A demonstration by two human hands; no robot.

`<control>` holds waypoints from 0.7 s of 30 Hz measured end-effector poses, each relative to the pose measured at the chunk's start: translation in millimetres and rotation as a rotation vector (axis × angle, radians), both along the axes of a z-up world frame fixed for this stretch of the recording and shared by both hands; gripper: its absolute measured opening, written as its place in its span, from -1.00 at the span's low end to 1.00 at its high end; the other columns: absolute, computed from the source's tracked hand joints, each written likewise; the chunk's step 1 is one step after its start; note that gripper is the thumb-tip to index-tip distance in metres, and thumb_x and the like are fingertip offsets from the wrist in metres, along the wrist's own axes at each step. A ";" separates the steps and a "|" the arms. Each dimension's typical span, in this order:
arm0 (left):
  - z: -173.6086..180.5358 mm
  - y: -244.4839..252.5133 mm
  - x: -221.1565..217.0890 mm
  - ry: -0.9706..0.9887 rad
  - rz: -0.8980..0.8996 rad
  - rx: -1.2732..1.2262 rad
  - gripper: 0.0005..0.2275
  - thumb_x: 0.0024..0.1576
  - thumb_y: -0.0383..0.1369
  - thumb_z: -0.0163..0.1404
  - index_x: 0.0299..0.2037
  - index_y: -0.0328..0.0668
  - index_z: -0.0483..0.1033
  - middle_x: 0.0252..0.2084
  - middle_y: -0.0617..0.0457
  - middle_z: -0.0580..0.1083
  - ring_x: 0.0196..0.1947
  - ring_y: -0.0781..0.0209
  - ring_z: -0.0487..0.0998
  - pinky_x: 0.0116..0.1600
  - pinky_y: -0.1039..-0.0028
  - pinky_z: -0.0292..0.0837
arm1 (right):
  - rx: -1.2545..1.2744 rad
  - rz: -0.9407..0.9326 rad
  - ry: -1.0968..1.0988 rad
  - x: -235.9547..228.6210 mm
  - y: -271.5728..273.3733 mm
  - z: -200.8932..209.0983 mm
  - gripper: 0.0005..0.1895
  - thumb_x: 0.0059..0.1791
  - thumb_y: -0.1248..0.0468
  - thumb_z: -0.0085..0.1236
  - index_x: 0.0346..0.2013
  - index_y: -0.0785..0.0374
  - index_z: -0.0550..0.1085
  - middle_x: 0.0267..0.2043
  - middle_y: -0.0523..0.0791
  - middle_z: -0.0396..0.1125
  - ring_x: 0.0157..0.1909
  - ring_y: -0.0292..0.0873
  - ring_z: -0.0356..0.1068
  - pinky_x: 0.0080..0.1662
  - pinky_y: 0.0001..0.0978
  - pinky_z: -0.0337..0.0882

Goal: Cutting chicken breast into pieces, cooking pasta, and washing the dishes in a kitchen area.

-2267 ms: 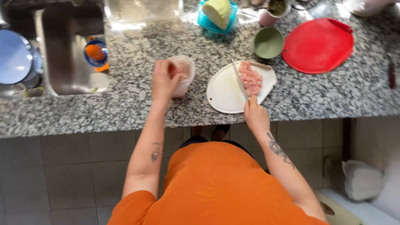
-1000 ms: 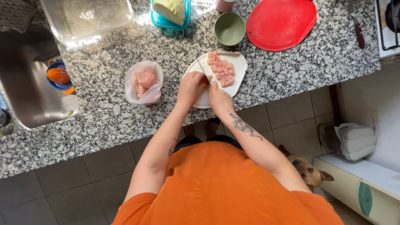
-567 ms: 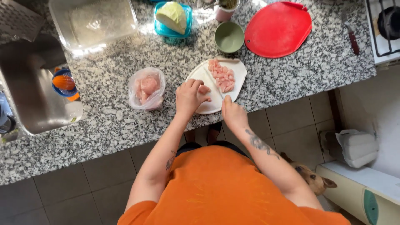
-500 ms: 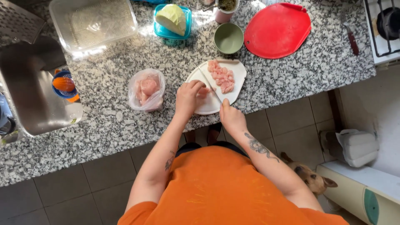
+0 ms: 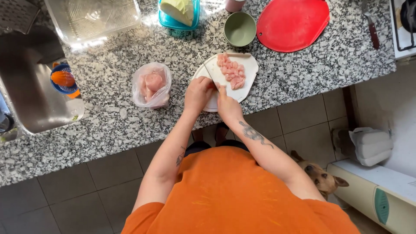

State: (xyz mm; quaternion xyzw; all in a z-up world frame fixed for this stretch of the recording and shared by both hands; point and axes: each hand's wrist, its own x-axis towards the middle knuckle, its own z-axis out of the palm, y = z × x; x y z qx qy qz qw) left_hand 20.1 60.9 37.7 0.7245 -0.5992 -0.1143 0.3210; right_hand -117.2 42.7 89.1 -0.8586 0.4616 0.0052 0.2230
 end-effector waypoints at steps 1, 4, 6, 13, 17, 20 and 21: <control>3.4 7.4 -1.4 -0.001 -0.004 0.000 -0.85 -0.10 -0.37 0.12 -0.37 0.01 0.42 -0.36 0.14 0.40 -0.35 0.09 0.47 -0.22 0.38 0.44 | 0.000 -0.004 -0.001 -15.2 15.4 -1.3 -0.75 0.03 0.34 -0.33 -0.04 0.42 0.17 -0.62 0.21 0.33 -0.48 0.25 0.42 -0.49 0.03 0.41; 9.2 5.1 2.8 0.013 0.014 0.016 -0.88 -0.08 -0.35 0.13 -0.39 0.04 0.44 -0.37 0.18 0.41 -0.37 0.11 0.48 -0.25 0.38 0.44 | 0.015 0.010 0.098 -46.6 23.5 -7.9 -0.77 0.04 0.26 -0.29 -0.15 0.36 0.27 -0.62 0.18 0.34 -0.54 0.18 0.42 -0.58 -0.14 0.41; 1.6 4.3 0.8 -0.061 0.009 -0.037 -0.84 -0.12 -0.29 0.16 -0.40 0.08 0.42 -0.40 0.18 0.40 -0.40 0.12 0.47 -0.27 0.39 0.44 | -0.051 0.049 0.173 -63.4 18.1 -15.6 -0.79 0.04 0.25 -0.26 -0.17 0.34 0.26 -0.63 0.14 0.34 -0.55 0.14 0.42 -0.58 -0.11 0.41; 22.4 0.7 9.6 -0.014 -0.073 -0.148 -0.77 -0.12 -0.50 0.05 -0.34 0.20 0.46 -0.34 0.31 0.50 -0.23 0.18 0.50 -0.13 0.43 0.42 | -0.143 0.033 0.081 -45.3 -4.8 20.8 -0.81 0.06 0.19 -0.31 -0.29 0.26 0.21 -0.68 0.09 0.31 -0.60 0.17 0.40 -0.59 -0.06 0.39; 26.9 8.4 6.4 -0.049 0.047 -0.051 -0.80 -0.11 -0.30 0.06 -0.28 0.28 0.44 -0.33 0.34 0.45 -0.22 0.26 0.47 -0.14 0.45 0.34 | -0.103 0.039 0.074 -43.1 11.3 24.4 -0.80 0.07 0.18 -0.33 -0.31 0.24 0.20 -0.67 0.08 0.31 -0.59 0.14 0.41 -0.58 -0.11 0.41; 8.2 3.2 6.9 -0.053 0.037 -0.109 -0.89 -0.06 -0.27 0.06 -0.36 0.24 0.44 -0.41 0.30 0.43 -0.30 0.24 0.47 -0.20 0.46 0.36 | -0.047 0.029 0.023 -37.8 15.7 30.4 -0.80 0.06 0.20 -0.33 -0.32 0.26 0.20 -0.67 0.12 0.31 -0.59 0.18 0.40 -0.59 -0.07 0.40; -0.9 0.8 7.9 -0.043 0.013 -0.149 -0.89 -0.06 -0.31 0.07 -0.37 0.21 0.44 -0.44 0.27 0.43 -0.35 0.21 0.48 -0.22 0.45 0.39 | -0.010 0.024 0.002 -36.0 16.4 34.1 -0.82 0.06 0.24 -0.33 -0.33 0.27 0.21 -0.66 0.14 0.32 -0.59 0.20 0.39 -0.60 -0.09 0.39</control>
